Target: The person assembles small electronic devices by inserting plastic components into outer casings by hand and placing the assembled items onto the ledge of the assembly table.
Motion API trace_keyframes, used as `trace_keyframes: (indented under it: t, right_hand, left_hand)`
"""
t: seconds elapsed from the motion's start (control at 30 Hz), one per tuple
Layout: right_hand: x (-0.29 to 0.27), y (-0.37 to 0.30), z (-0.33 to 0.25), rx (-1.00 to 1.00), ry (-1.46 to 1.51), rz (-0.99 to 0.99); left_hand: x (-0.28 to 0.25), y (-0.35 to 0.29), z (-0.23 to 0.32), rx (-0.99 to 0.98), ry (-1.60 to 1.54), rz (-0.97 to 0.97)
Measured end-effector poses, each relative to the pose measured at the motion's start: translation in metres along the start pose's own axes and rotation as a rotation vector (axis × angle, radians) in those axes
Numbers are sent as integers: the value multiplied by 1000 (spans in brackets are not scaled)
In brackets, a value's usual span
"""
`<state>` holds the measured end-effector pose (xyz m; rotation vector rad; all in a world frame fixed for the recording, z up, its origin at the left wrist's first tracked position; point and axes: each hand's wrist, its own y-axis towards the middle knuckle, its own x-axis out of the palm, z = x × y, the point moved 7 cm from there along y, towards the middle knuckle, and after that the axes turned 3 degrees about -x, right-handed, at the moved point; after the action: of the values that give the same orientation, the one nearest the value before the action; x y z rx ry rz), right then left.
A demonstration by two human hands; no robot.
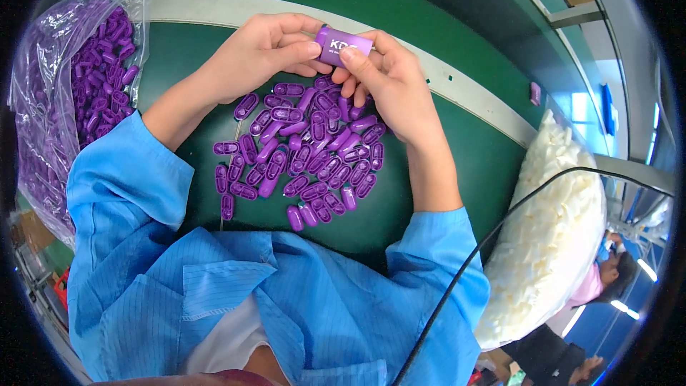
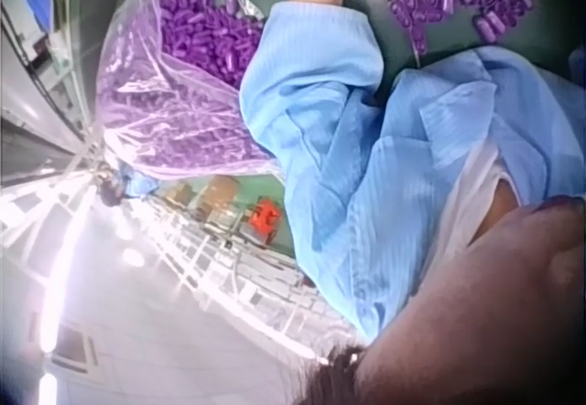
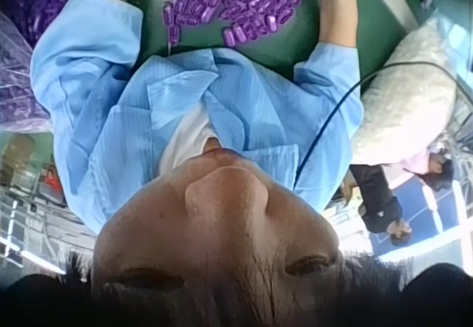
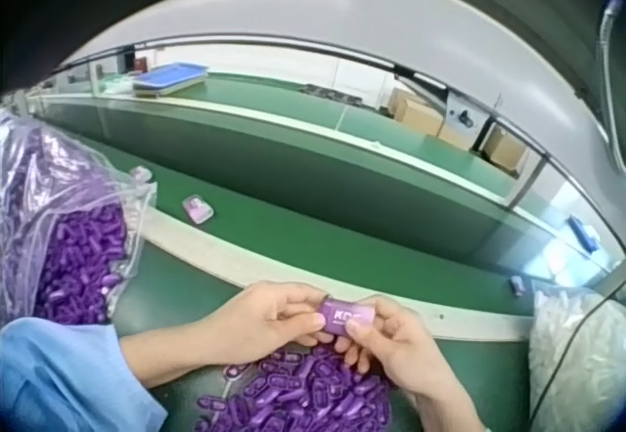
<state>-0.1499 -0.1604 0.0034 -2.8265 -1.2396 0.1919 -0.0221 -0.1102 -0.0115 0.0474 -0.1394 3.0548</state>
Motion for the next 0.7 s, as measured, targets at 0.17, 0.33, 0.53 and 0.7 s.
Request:
trace_keyframes:
  t: [0.17,0.33,0.53,0.7]
  right_hand:
    - [1,0,1,-47,-46,39]
    - [-1,-2,-4,-38,-27,32]
    - [3,-2,-2,-72,-92,79]
    - [6,-5,-5,-122,-98,114]
  left_hand:
    - [-1,0,0,35,1,24]
    - [1,-1,10,28,-44,-33]
    - [0,-1,4,61,-52,47]
    - [1,-6,7,105,-43,97]
